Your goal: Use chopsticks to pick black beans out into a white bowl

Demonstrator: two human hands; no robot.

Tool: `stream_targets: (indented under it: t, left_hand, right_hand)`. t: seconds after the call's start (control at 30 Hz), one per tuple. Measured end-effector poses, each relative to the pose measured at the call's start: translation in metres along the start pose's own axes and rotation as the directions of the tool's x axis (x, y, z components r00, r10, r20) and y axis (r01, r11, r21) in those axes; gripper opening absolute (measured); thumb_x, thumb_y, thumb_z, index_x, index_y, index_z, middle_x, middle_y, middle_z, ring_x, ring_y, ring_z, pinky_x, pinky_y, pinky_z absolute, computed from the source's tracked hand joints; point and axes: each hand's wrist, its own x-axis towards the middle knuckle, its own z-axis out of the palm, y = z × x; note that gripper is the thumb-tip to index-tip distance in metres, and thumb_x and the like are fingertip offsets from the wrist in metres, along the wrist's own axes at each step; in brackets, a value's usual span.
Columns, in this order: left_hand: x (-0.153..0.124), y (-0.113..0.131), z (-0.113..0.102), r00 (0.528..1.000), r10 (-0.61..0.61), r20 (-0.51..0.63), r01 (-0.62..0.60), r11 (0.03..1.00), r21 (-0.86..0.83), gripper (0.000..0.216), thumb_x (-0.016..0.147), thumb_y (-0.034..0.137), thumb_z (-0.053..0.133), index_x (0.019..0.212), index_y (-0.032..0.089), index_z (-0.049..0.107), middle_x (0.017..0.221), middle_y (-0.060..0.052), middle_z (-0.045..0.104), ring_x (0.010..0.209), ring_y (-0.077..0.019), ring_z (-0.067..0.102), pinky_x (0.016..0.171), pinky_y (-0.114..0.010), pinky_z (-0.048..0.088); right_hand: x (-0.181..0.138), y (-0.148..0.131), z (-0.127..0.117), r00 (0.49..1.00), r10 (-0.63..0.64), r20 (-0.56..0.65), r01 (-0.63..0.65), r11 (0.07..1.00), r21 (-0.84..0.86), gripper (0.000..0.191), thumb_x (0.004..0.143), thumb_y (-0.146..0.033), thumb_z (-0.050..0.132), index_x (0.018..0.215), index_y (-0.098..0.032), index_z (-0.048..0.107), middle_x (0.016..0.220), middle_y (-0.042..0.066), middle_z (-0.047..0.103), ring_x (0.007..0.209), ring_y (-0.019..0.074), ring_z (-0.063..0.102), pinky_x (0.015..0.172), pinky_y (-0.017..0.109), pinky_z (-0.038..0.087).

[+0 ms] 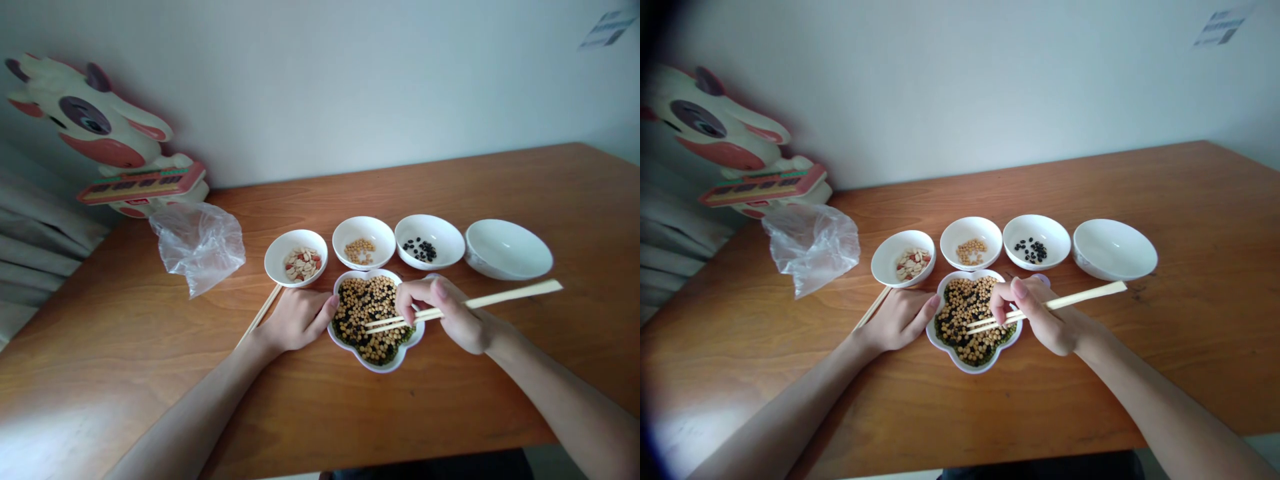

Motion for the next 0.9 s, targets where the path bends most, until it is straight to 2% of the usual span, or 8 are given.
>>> stream_targets:
  t: [0.4,0.67,0.9]
  left_hand:
    - [-0.0002,-0.0006,-0.0001,1.0,-0.007,0.017,0.007,1.0,-0.006,0.047,0.112,0.033,0.028,0.072,0.019,0.047,0.067,-0.001,0.058,0.057,-0.0125,0.046,0.063,-0.03,0.036]
    - [-0.0003,0.0005,0.0001,1.0,-0.016,0.012,0.016,1.0,-0.005,0.047,0.112,0.034,0.028,0.071,0.019,0.044,0.066,-0.001,0.056,0.057,-0.0129,0.044,0.064,-0.03,0.034]
    - [-0.0005,0.0,0.0006,1.0,-0.013,0.001,0.013,1.0,0.004,0.047,0.112,0.034,0.029,0.071,0.019,0.045,0.066,0.0,0.055,0.056,-0.0126,0.043,0.063,-0.031,0.032]
  right_hand:
    - [0.0009,-0.0038,0.0002,1.0,-0.004,0.01,0.004,1.0,-0.016,0.079,0.106,-0.071,0.008,0.077,-0.02,0.061,0.072,0.003,0.062,0.065,0.0185,0.051,0.066,0.033,0.037]
    - [0.0005,-0.0034,0.0017,0.999,-0.017,-0.032,0.018,1.0,0.01,0.078,0.108,-0.067,0.008,0.075,-0.02,0.061,0.071,0.003,0.063,0.067,0.0182,0.057,0.069,0.033,0.04]
    - [0.0007,0.0016,0.0003,1.0,-0.019,-0.007,0.019,1.0,-0.013,0.08,0.105,-0.07,0.005,0.076,-0.021,0.06,0.071,0.004,0.061,0.065,0.0194,0.05,0.066,0.033,0.037]
